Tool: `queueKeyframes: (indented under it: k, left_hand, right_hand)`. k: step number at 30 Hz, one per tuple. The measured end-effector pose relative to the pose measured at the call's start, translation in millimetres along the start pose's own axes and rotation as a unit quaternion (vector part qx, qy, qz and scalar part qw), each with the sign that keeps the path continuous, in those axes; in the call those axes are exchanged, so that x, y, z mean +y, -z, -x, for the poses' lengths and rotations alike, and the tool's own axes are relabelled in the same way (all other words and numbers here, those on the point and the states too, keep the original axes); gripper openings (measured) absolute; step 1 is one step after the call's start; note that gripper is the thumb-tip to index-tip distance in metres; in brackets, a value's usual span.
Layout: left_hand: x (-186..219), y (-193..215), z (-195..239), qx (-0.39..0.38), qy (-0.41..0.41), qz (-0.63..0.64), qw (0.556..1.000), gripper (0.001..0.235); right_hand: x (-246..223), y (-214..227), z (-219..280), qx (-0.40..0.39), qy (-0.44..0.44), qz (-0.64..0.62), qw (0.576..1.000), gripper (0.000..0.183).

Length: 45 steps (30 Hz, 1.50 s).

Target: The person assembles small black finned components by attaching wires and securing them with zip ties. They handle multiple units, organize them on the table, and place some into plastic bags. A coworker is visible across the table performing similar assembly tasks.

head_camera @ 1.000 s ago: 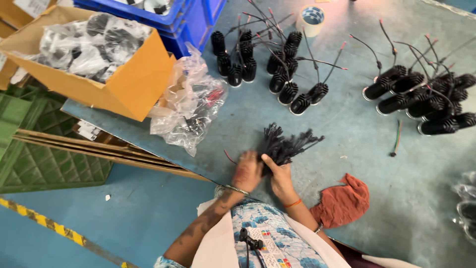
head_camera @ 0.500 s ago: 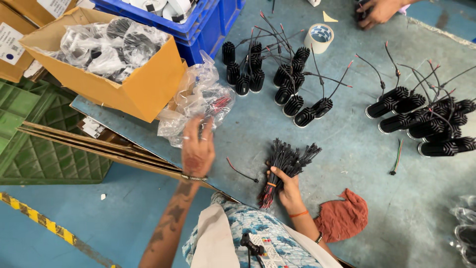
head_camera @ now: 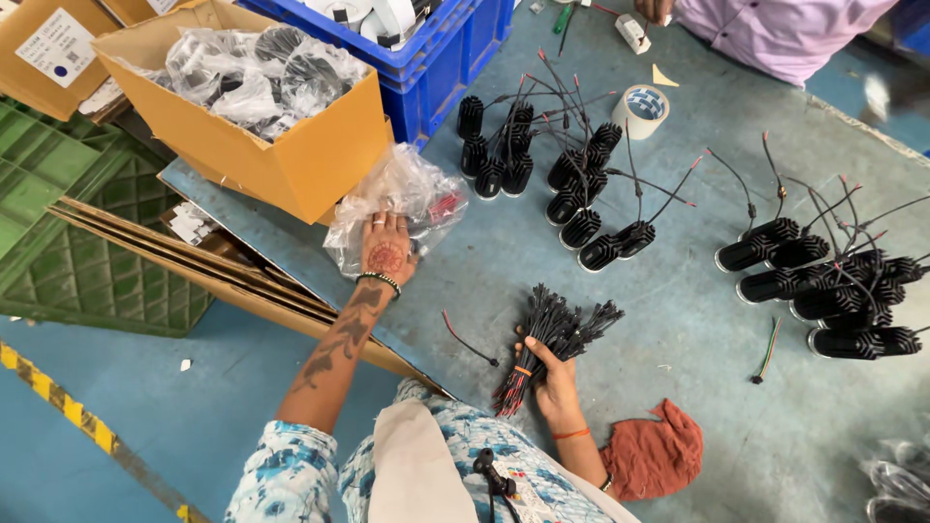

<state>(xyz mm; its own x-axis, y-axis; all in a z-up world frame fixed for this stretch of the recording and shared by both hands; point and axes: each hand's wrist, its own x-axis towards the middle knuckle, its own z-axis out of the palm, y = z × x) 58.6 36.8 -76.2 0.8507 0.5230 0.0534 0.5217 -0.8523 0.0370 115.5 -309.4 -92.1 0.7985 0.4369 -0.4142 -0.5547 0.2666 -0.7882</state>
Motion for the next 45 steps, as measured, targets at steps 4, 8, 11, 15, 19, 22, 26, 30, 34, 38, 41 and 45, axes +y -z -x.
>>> queueKeyframes:
  k: [4, 8, 11, 15, 19, 22, 26, 30, 34, 38, 41, 45]
  left_hand:
    - [-17.3, -25.0, -2.9, 0.151, -0.01, 0.107, 0.983, 0.029]
    - [-28.7, -22.3, 9.2, 0.168, 0.034, 0.281, 0.944, 0.021]
    - [-28.4, -10.5, 21.4, 0.066, 0.131, 0.441, 0.885, 0.021]
    - [-19.1, -4.5, 31.6, 0.049, 0.067, 0.697, 0.713, 0.029]
    - [-15.4, -9.1, 28.3, -0.007, 0.102, 0.748, 0.656, 0.026]
    - [-20.2, -10.1, 30.3, -0.048, 0.135, 0.799, 0.584, 0.022]
    - [-26.9, -4.1, 37.0, -0.081, 0.099, 0.851, 0.51, 0.026]
    - [-30.0, 5.9, 41.0, -0.104, 0.157, 0.856, 0.482, 0.021]
    - [-30.9, 13.1, 40.2, -0.113, 0.167, 0.85, 0.486, 0.022]
    - [-30.5, 12.1, 39.5, -0.107, 0.165, 0.857, 0.477, 0.019]
    - [-29.1, 14.1, 36.5, -0.043, 0.096, 0.795, 0.598, 0.022]
    - [-16.8, 38.1, 37.1, 0.049, 0.016, 0.608, 0.792, 0.012]
  right_hand:
    - [0.7, 0.9, -0.6, -0.012, 0.005, -0.002, 1.0, 0.038]
    - [-0.2, 2.1, 0.4, -0.014, 0.008, 0.005, 1.0, 0.038]
    - [0.1, 1.9, 0.2, -0.01, 0.004, 0.012, 1.0, 0.038]
    - [-0.2, 1.3, -1.3, -0.003, 0.001, 0.015, 1.0, 0.041]
    - [-1.3, 1.8, -1.0, -0.012, -0.003, 0.008, 1.0, 0.043]
    - [-2.0, 1.5, -1.1, -0.012, 0.0, 0.008, 1.0, 0.044]
    - [-2.4, 1.7, -0.8, -0.007, -0.005, 0.006, 1.0, 0.044]
    - [-1.4, 1.0, -0.3, -0.016, 0.0, 0.004, 1.0, 0.045]
    - [-2.4, 0.4, 0.5, -0.021, 0.003, 0.005, 1.0, 0.045]
    - [-3.9, -0.2, 2.5, -0.017, -0.004, 0.005, 1.0, 0.046]
    - [-4.3, -1.1, 1.7, -0.015, -0.004, 0.005, 1.0, 0.047]
    - [-4.5, -2.4, 2.2, -0.008, -0.004, 0.01, 1.0, 0.047]
